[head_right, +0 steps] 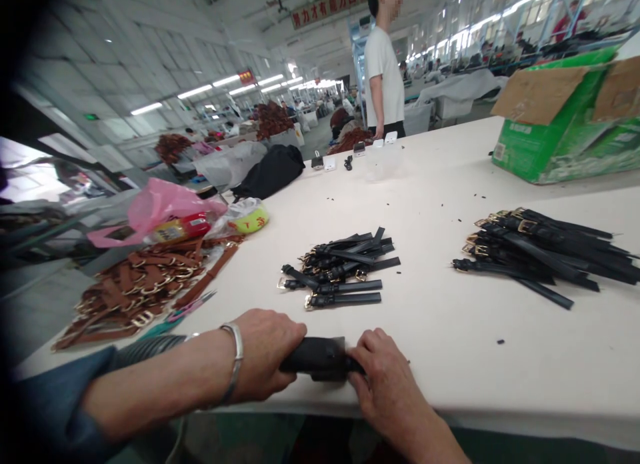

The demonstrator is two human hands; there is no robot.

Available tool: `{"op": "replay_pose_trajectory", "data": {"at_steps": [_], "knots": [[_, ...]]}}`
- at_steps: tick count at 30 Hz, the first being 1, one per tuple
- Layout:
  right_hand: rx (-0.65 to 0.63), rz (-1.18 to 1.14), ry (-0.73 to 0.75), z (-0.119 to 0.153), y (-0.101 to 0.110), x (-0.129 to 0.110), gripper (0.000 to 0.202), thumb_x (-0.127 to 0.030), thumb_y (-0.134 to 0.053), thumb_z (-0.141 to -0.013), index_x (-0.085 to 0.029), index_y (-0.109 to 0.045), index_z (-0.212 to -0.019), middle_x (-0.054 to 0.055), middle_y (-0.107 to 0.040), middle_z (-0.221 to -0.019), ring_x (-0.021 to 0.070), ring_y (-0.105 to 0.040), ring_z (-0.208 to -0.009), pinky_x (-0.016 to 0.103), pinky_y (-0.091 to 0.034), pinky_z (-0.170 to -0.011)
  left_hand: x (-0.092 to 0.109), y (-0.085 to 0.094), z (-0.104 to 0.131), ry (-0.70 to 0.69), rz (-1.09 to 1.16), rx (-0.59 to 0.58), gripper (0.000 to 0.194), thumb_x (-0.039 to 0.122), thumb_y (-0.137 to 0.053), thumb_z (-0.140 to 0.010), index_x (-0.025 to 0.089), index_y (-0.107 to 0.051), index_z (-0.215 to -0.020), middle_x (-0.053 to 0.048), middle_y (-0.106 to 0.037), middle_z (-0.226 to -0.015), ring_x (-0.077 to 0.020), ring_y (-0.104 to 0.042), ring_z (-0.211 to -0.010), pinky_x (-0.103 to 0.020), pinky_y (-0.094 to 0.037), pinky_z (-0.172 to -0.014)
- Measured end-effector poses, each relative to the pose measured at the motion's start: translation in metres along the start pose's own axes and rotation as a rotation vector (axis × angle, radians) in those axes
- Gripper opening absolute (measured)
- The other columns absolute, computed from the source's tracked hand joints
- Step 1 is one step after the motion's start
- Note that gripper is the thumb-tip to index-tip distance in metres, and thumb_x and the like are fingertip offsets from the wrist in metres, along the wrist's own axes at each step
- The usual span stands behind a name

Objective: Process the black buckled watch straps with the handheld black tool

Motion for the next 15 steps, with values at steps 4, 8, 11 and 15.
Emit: {"op": "replay_pose_trajectory", "data": {"at_steps": [4, 8, 11, 15], "knots": [[-0.002, 0.008, 0.006, 0.001, 0.001, -0.001, 0.023, -0.012, -0.051, -0.074, -0.021, -0.056, -0.094, 0.005, -0.049, -0.086, 0.0203, -0.043, -0.083, 0.034, -0.037, -0.072, -0.001, -0.009, 0.005, 0.026, 0.046, 0.028, 0.028, 0.033, -0.047, -0.065, 0.018, -0.059, -0.085, -0.011, -0.067, -0.079, -0.0293, -0.062, -0.073, -0.044, -0.05, -0.064], [-0.019, 0.012, 0.024, 0.002, 0.003, -0.004, 0.016, -0.012, -0.05, -0.075, -0.021, -0.056, -0.087, 0.004, -0.049, -0.085, 0.0199, -0.043, -0.083, 0.033, -0.037, -0.072, -0.013, -0.014, 0.012, 0.055, 0.073, 0.005, 0.027, 0.037, -0.047, -0.064, 0.02, -0.06, -0.082, -0.01, -0.066, -0.078, -0.0283, -0.062, -0.072, -0.042, -0.05, -0.064], [-0.019, 0.013, 0.015, 0.001, 0.003, -0.003, 0.016, -0.012, -0.05, -0.074, -0.021, -0.056, -0.087, 0.004, -0.049, -0.085, 0.02, -0.043, -0.083, 0.033, -0.037, -0.072, -0.011, -0.007, 0.007, 0.051, 0.04, 0.008, 0.026, 0.036, -0.049, -0.062, 0.02, -0.061, -0.079, -0.01, -0.066, -0.078, -0.028, -0.062, -0.072, -0.04, -0.05, -0.063], [-0.002, 0.018, -0.011, 0.0, 0.002, -0.001, 0.021, -0.012, -0.051, -0.074, -0.021, -0.055, -0.092, 0.005, -0.049, -0.087, 0.0206, -0.043, -0.084, 0.034, -0.037, -0.072, -0.004, -0.007, 0.0, 0.051, 0.048, 0.044, 0.028, 0.038, -0.05, -0.063, 0.02, -0.061, -0.081, -0.01, -0.066, -0.078, -0.0284, -0.062, -0.073, -0.041, -0.05, -0.064]]}}
Point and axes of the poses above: each hand's wrist, its own z-axis away from the middle knuckle, its own y-axis out of the back of the hand, x = y × z, the point moved 3 cm from there along -z, towards the middle knuckle
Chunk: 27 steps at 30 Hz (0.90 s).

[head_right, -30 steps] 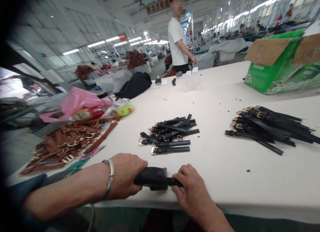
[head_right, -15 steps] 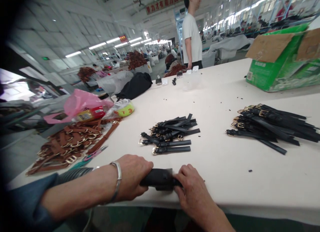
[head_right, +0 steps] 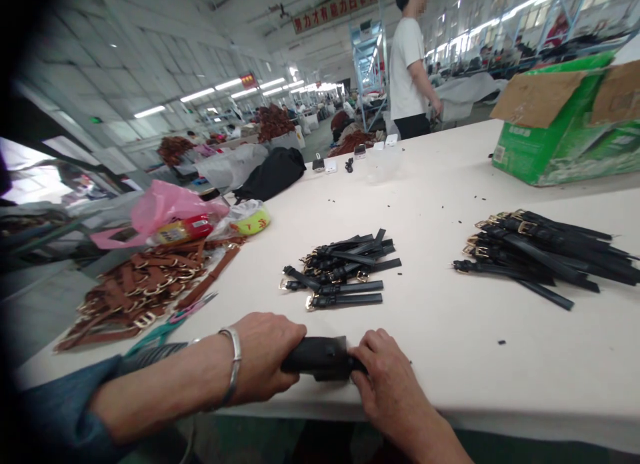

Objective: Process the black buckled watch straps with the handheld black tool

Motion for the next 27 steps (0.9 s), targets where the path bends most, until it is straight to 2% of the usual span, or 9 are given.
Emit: {"op": "replay_pose_trajectory", "data": {"at_steps": [4, 8, 11, 15, 22, 27], "knots": [[0.001, 0.004, 0.013, 0.002, 0.0, -0.001, 0.018, -0.013, -0.051, -0.074, -0.021, -0.056, -0.089, 0.005, -0.049, -0.086, 0.0201, -0.043, -0.083, 0.033, -0.037, -0.072, -0.012, -0.011, 0.008, 0.029, 0.101, -0.01, 0.029, 0.041, -0.048, -0.064, 0.022, -0.059, -0.082, -0.008, -0.066, -0.08, -0.0268, -0.062, -0.074, -0.039, -0.049, -0.065], [-0.014, 0.004, 0.019, 0.002, 0.001, -0.002, 0.014, -0.014, -0.052, -0.074, -0.021, -0.057, -0.085, 0.004, -0.05, -0.084, 0.0191, -0.044, -0.081, 0.032, -0.037, -0.071, -0.02, -0.011, 0.016, 0.026, 0.034, -0.036, 0.025, 0.038, -0.049, -0.063, 0.022, -0.06, -0.079, -0.008, -0.066, -0.077, -0.0261, -0.062, -0.072, -0.039, -0.049, -0.064], [-0.012, 0.007, 0.013, 0.0, 0.002, -0.001, 0.017, -0.014, -0.051, -0.075, -0.022, -0.058, -0.088, 0.004, -0.05, -0.083, 0.0188, -0.044, -0.081, 0.032, -0.037, -0.071, -0.013, -0.008, 0.013, -0.01, -0.005, -0.017, 0.025, 0.036, -0.05, -0.063, 0.021, -0.059, -0.08, -0.008, -0.066, -0.077, -0.0272, -0.062, -0.072, -0.041, -0.049, -0.064], [-0.004, 0.001, 0.011, -0.002, 0.002, 0.0, 0.021, -0.014, -0.051, -0.076, -0.023, -0.058, -0.093, 0.004, -0.051, -0.084, 0.0186, -0.045, -0.081, 0.031, -0.038, -0.071, -0.003, -0.011, 0.01, 0.004, 0.061, -0.002, 0.025, 0.035, -0.047, -0.067, 0.021, -0.057, -0.085, -0.008, -0.066, -0.078, -0.0267, -0.061, -0.074, -0.04, -0.049, -0.065], [-0.033, -0.008, 0.019, -0.002, 0.006, -0.002, 0.016, -0.014, -0.049, -0.078, -0.023, -0.059, -0.087, 0.003, -0.051, -0.082, 0.0182, -0.044, -0.079, 0.032, -0.038, -0.07, -0.001, -0.025, 0.031, -0.006, 0.127, -0.044, 0.023, 0.033, -0.042, -0.072, 0.022, -0.052, -0.089, -0.008, -0.064, -0.082, -0.026, -0.061, -0.075, -0.038, -0.047, -0.066], [-0.041, 0.015, 0.037, -0.003, 0.005, -0.002, 0.016, -0.014, -0.049, -0.079, -0.023, -0.059, -0.087, 0.003, -0.05, -0.082, 0.0175, -0.044, -0.08, 0.031, -0.038, -0.07, 0.006, -0.031, 0.032, 0.02, 0.139, -0.052, 0.023, 0.034, -0.04, -0.073, 0.022, -0.05, -0.09, -0.008, -0.064, -0.084, -0.0267, -0.06, -0.078, -0.041, -0.047, -0.066]]}}
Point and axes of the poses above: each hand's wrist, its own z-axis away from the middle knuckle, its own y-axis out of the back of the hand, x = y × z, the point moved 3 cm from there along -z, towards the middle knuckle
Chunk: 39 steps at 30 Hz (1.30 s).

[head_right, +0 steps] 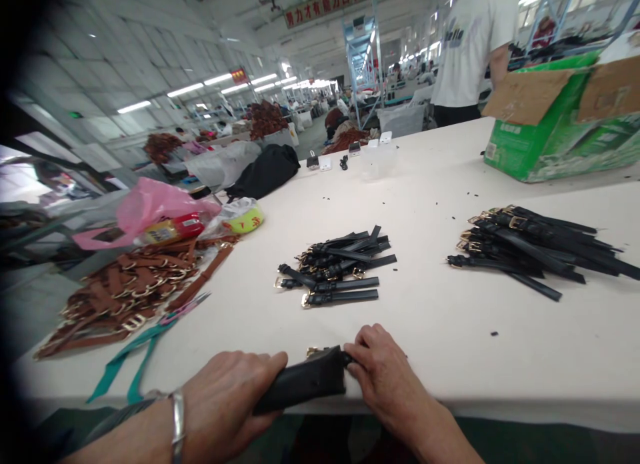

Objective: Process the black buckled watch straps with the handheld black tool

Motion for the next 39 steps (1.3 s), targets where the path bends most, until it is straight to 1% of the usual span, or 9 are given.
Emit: {"op": "replay_pose_trajectory", "data": {"at_steps": [8, 16, 20, 22, 26, 30, 33, 36, 39], "knots": [[0.003, -0.001, -0.01, 0.001, 0.001, 0.001, 0.017, -0.015, -0.049, -0.079, -0.024, -0.06, -0.089, 0.003, -0.051, -0.082, 0.0174, -0.044, -0.08, 0.031, -0.037, -0.071, -0.007, 0.001, 0.002, 0.062, -0.005, 0.006, 0.023, 0.034, -0.041, -0.072, 0.022, -0.051, -0.089, -0.008, -0.064, -0.084, -0.0275, -0.06, -0.078, -0.042, -0.046, -0.067], [0.025, 0.011, -0.013, 0.0, -0.003, 0.004, 0.02, -0.016, -0.048, -0.08, -0.024, -0.058, -0.095, 0.004, -0.051, -0.084, 0.0182, -0.044, -0.08, 0.031, -0.038, -0.071, 0.003, 0.004, -0.005, 0.021, -0.02, 0.011, 0.024, 0.034, -0.041, -0.072, 0.021, -0.051, -0.09, -0.009, -0.064, -0.085, -0.028, -0.06, -0.078, -0.042, -0.047, -0.067], [0.019, 0.003, 0.001, 0.001, -0.003, 0.004, 0.019, -0.016, -0.049, -0.079, -0.024, -0.06, -0.092, 0.004, -0.051, -0.083, 0.0184, -0.045, -0.081, 0.031, -0.038, -0.071, -0.008, 0.001, 0.001, 0.105, -0.015, 0.0, 0.025, 0.034, -0.043, -0.072, 0.021, -0.051, -0.093, -0.009, -0.064, -0.086, -0.0259, -0.059, -0.08, -0.038, -0.046, -0.069], [0.017, 0.0, 0.009, 0.001, -0.003, 0.003, 0.019, -0.016, -0.049, -0.079, -0.024, -0.06, -0.092, 0.004, -0.051, -0.083, 0.0183, -0.044, -0.081, 0.031, -0.038, -0.071, -0.011, 0.002, 0.003, 0.113, -0.026, -0.013, 0.027, 0.033, -0.044, -0.072, 0.021, -0.052, -0.094, -0.009, -0.064, -0.087, -0.0263, -0.059, -0.082, -0.039, -0.045, -0.071], [0.026, 0.012, 0.003, 0.001, -0.003, 0.004, 0.019, -0.016, -0.048, -0.08, -0.024, -0.059, -0.093, 0.004, -0.051, -0.083, 0.0182, -0.044, -0.081, 0.031, -0.038, -0.071, -0.003, 0.006, -0.002, 0.067, -0.039, -0.015, 0.025, 0.032, -0.043, -0.071, 0.021, -0.052, -0.092, -0.01, -0.064, -0.085, -0.0284, -0.06, -0.08, -0.042, -0.046, -0.069], [0.034, 0.027, 0.002, 0.001, -0.003, 0.005, 0.021, -0.016, -0.048, -0.08, -0.023, -0.057, -0.097, 0.004, -0.051, -0.084, 0.0185, -0.044, -0.081, 0.032, -0.038, -0.072, 0.004, 0.005, -0.007, 0.049, -0.03, 0.017, 0.025, 0.034, -0.042, -0.072, 0.021, -0.051, -0.091, -0.009, -0.064, -0.085, -0.0275, -0.06, -0.079, -0.042, -0.047, -0.068], [0.034, 0.028, 0.011, 0.002, -0.003, 0.004, 0.02, -0.016, -0.049, -0.079, -0.023, -0.059, -0.095, 0.004, -0.051, -0.083, 0.0183, -0.044, -0.081, 0.031, -0.038, -0.071, -0.005, 0.004, -0.003, 0.066, -0.028, 0.027, 0.028, 0.035, -0.041, -0.073, 0.021, -0.05, -0.096, -0.009, -0.064, -0.087, -0.0262, -0.06, -0.081, -0.04, -0.046, -0.07], [0.042, 0.028, 0.008, 0.002, -0.004, 0.003, 0.019, -0.016, -0.049, -0.079, -0.024, -0.06, -0.093, 0.004, -0.051, -0.082, 0.0181, -0.044, -0.08, 0.031, -0.038, -0.071, -0.014, 0.008, 0.002, 0.088, -0.052, 0.014, 0.029, 0.036, -0.043, -0.072, 0.021, -0.052, -0.095, -0.009, -0.064, -0.087, -0.0258, -0.059, -0.082, -0.039, -0.046, -0.071], [0.041, 0.027, 0.006, 0.001, -0.005, 0.004, 0.019, -0.015, -0.05, -0.079, -0.024, -0.06, -0.092, 0.003, -0.05, -0.082, 0.0181, -0.044, -0.08, 0.031, -0.038, -0.071, -0.011, 0.015, 0.002, 0.073, -0.079, 0.008, 0.025, 0.033, -0.045, -0.07, 0.02, -0.053, -0.09, -0.01, -0.064, -0.084, -0.0269, -0.06, -0.078, -0.04, -0.046, -0.068]]}}
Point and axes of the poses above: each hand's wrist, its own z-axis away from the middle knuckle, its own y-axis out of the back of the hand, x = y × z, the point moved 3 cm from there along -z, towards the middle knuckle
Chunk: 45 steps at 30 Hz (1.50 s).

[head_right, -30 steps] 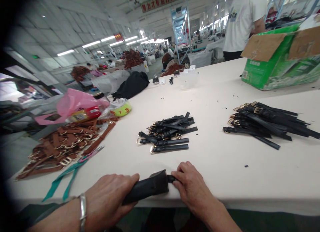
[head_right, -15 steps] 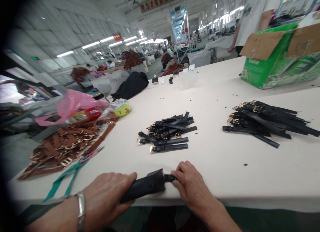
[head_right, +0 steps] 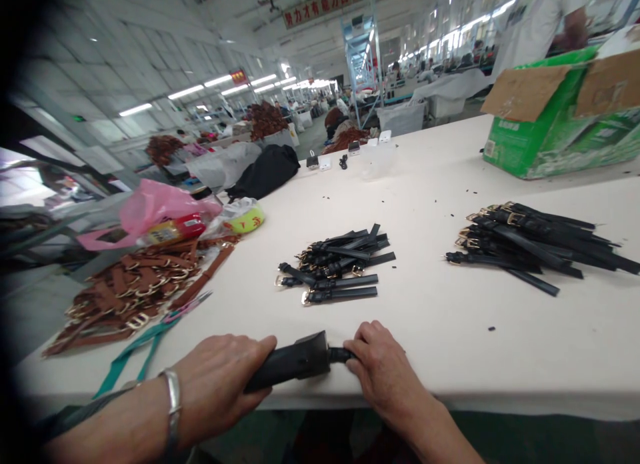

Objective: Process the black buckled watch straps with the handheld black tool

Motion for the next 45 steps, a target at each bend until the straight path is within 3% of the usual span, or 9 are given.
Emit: {"op": "replay_pose_trajectory", "data": {"at_steps": [6, 11, 16, 21, 28, 33, 38, 45], "knots": [[-0.004, 0.009, -0.01, 0.0, 0.0, 0.002, 0.022, -0.015, -0.049, -0.079, -0.024, -0.057, -0.097, 0.004, -0.049, -0.083, 0.0186, -0.044, -0.081, 0.032, -0.038, -0.071, 0.017, -0.003, -0.009, -0.024, 0.02, 0.05, 0.024, 0.032, -0.046, -0.069, 0.02, -0.051, -0.089, -0.009, -0.065, -0.083, -0.0264, -0.061, -0.076, -0.039, -0.047, -0.066], [0.0, 0.004, 0.015, 0.001, 0.001, 0.002, 0.022, -0.014, -0.049, -0.078, -0.023, -0.058, -0.096, 0.004, -0.05, -0.083, 0.0188, -0.044, -0.081, 0.032, -0.038, -0.072, -0.007, -0.007, -0.012, 0.047, 0.087, 0.106, 0.027, 0.041, -0.041, -0.074, 0.021, -0.052, -0.089, -0.009, -0.064, -0.082, -0.0252, -0.06, -0.077, -0.036, -0.046, -0.065], [-0.005, -0.016, 0.01, 0.0, 0.002, 0.0, 0.019, -0.014, -0.049, -0.078, -0.023, -0.059, -0.093, 0.003, -0.05, -0.082, 0.0184, -0.044, -0.08, 0.032, -0.038, -0.072, -0.028, -0.002, -0.005, 0.136, 0.11, 0.077, 0.026, 0.042, -0.044, -0.072, 0.022, -0.055, -0.085, -0.007, -0.063, -0.08, -0.0219, -0.059, -0.076, -0.031, -0.044, -0.065], [-0.006, -0.023, 0.002, 0.001, 0.002, 0.0, 0.019, -0.014, -0.05, -0.078, -0.023, -0.059, -0.092, 0.003, -0.05, -0.082, 0.0177, -0.044, -0.08, 0.031, -0.038, -0.072, -0.015, -0.004, 0.002, 0.056, 0.08, 0.041, 0.025, 0.04, -0.046, -0.07, 0.024, -0.055, -0.087, -0.006, -0.063, -0.079, -0.0227, -0.059, -0.075, -0.033, -0.045, -0.065], [0.01, -0.007, 0.002, -0.001, 0.001, 0.002, 0.02, -0.014, -0.051, -0.077, -0.022, -0.058, -0.093, 0.003, -0.05, -0.083, 0.0181, -0.045, -0.08, 0.031, -0.039, -0.071, 0.0, -0.011, -0.023, -0.011, 0.057, 0.142, 0.025, 0.04, -0.045, -0.068, 0.023, -0.055, -0.083, -0.007, -0.063, -0.076, -0.0267, -0.059, -0.073, -0.037, -0.045, -0.063], [0.047, -0.012, -0.007, 0.001, 0.002, 0.0, 0.018, -0.014, -0.054, -0.074, -0.022, -0.058, -0.089, 0.002, -0.05, -0.082, 0.0175, -0.045, -0.08, 0.03, -0.038, -0.07, -0.023, -0.021, -0.028, 0.074, 0.156, 0.201, 0.026, 0.044, -0.046, -0.068, 0.025, -0.056, -0.081, -0.004, -0.063, -0.074, -0.0233, -0.059, -0.07, -0.031, -0.043, -0.058], [0.063, -0.012, -0.007, 0.002, 0.004, -0.005, 0.012, -0.018, -0.053, -0.074, -0.022, -0.059, -0.084, 0.002, -0.052, -0.08, 0.0168, -0.046, -0.078, 0.029, -0.037, -0.069, -0.05, -0.038, -0.019, 0.136, 0.257, 0.204, 0.028, 0.047, -0.048, -0.067, 0.024, -0.057, -0.08, -0.003, -0.063, -0.074, -0.0194, -0.058, -0.068, -0.026, -0.039, -0.055], [0.127, 0.116, 0.02, -0.004, -0.001, -0.014, 0.017, -0.005, -0.051, -0.068, -0.02, -0.055, -0.075, 0.001, -0.055, -0.076, 0.0169, -0.047, -0.075, 0.031, -0.033, -0.069, -0.054, -0.034, 0.004, 0.156, 0.354, 0.185, 0.026, 0.046, -0.048, -0.068, 0.025, -0.057, -0.08, -0.002, -0.063, -0.073, -0.0189, -0.058, -0.068, -0.025, -0.038, -0.057]]}}
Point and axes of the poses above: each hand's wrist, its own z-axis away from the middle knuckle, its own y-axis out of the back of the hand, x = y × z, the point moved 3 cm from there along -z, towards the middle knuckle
